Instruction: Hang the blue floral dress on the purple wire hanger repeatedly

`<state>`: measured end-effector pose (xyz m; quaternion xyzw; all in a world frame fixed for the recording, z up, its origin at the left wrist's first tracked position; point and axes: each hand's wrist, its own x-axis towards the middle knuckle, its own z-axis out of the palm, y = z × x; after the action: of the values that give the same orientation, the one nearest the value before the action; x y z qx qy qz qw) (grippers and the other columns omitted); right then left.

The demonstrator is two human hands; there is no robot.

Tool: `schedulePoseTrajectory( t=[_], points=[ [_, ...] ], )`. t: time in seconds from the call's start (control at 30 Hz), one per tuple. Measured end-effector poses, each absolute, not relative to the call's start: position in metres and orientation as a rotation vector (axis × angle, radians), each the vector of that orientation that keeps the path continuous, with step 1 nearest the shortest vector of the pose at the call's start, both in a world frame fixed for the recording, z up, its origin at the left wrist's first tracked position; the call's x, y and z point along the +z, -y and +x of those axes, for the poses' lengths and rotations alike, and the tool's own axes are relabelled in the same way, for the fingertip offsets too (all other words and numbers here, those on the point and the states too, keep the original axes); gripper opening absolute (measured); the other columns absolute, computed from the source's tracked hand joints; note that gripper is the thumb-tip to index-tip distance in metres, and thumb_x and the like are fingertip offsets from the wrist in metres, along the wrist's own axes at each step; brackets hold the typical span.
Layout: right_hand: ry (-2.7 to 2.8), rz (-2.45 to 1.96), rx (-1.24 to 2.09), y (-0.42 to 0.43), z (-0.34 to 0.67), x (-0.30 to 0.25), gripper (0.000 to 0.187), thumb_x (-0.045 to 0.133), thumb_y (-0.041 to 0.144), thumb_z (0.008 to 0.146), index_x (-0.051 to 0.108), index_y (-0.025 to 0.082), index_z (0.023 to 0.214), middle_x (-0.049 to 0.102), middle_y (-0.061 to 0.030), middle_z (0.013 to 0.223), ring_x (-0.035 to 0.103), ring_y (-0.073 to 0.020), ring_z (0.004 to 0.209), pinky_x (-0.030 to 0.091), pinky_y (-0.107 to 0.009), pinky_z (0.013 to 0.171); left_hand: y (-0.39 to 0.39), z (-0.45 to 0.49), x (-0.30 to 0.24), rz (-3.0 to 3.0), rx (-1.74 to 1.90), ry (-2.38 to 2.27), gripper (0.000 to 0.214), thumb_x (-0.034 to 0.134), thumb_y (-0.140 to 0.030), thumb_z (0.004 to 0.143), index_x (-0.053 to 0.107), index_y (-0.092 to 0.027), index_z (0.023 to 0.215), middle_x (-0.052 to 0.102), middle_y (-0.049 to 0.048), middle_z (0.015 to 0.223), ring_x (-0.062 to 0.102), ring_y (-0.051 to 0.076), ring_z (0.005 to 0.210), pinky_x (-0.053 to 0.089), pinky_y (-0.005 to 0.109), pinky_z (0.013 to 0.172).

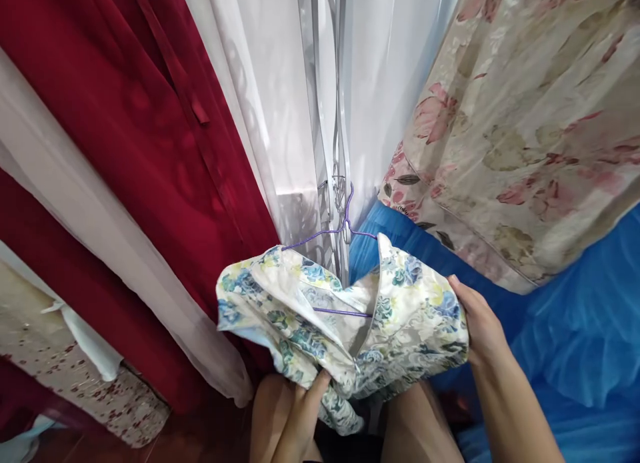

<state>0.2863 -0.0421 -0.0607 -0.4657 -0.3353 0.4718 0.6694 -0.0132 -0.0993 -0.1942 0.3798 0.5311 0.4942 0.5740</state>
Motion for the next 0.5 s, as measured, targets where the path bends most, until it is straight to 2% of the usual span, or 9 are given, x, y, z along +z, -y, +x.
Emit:
schedulePoseTrajectory(
  t=[0.2, 0.27, 0.37, 0.43, 0.5],
  points=[
    [0.703, -1.143, 0.844, 0.052, 0.291, -0.099, 0.030, 0.075, 0.054, 0.083, 0.077, 0.024, 0.084, 0.076, -0.0033, 0.075, 0.070, -0.0272, 0.068, 0.056, -0.037, 0.058, 0.098, -0.006, -0.214, 0.731, 1.230, -1.325, 0.065, 0.081, -0.055, 0.069, 0.068, -0.023, 0.124, 0.066, 0.0125, 0.136, 0.042, 0.036, 0.145, 0.032, 0.048, 0.123],
    [0.644, -1.202, 0.661, 0.060, 0.283, -0.119, 0.029, 0.075, 0.051, 0.084, 0.077, 0.022, 0.090, 0.077, -0.0038, 0.085, 0.069, -0.0260, 0.076, 0.055, -0.034, 0.063, 0.095, -0.010, -0.213, 0.758, 1.256, -1.327, 0.063, 0.081, -0.055, 0.070, 0.069, -0.024, 0.124, 0.068, 0.0109, 0.133, 0.042, 0.035, 0.146, 0.032, 0.047, 0.123],
    [0.532, -1.257, 0.322, 0.083, 0.259, -0.145, 0.029, 0.071, 0.044, 0.089, 0.074, 0.023, 0.109, 0.073, -0.0048, 0.112, 0.065, -0.0250, 0.099, 0.053, -0.033, 0.082, 0.093, -0.015, -0.213, 0.765, 1.221, -1.298, 0.065, 0.083, -0.055, 0.068, 0.070, -0.024, 0.123, 0.068, 0.0109, 0.133, 0.047, 0.035, 0.142, 0.033, 0.047, 0.123],
    [0.572, -1.285, 0.265, 0.100, 0.239, -0.154, 0.022, 0.067, 0.042, 0.093, 0.072, 0.025, 0.104, 0.070, -0.0047, 0.106, 0.062, -0.0242, 0.096, 0.050, -0.033, 0.083, 0.095, -0.014, -0.215, 0.760, 1.202, -1.285, 0.067, 0.084, -0.055, 0.067, 0.070, -0.023, 0.124, 0.067, 0.0116, 0.135, 0.048, 0.035, 0.141, 0.034, 0.047, 0.122],
    [0.808, -1.312, 0.492, 0.112, 0.220, -0.152, 0.024, 0.061, 0.046, 0.095, 0.069, 0.024, 0.088, 0.067, -0.0039, 0.084, 0.060, -0.0236, 0.080, 0.049, -0.033, 0.073, 0.099, -0.009, -0.215, 0.769, 1.188, -1.278, 0.067, 0.084, -0.054, 0.068, 0.069, -0.022, 0.126, 0.065, 0.0123, 0.138, 0.048, 0.035, 0.141, 0.034, 0.046, 0.122]
  ],
)
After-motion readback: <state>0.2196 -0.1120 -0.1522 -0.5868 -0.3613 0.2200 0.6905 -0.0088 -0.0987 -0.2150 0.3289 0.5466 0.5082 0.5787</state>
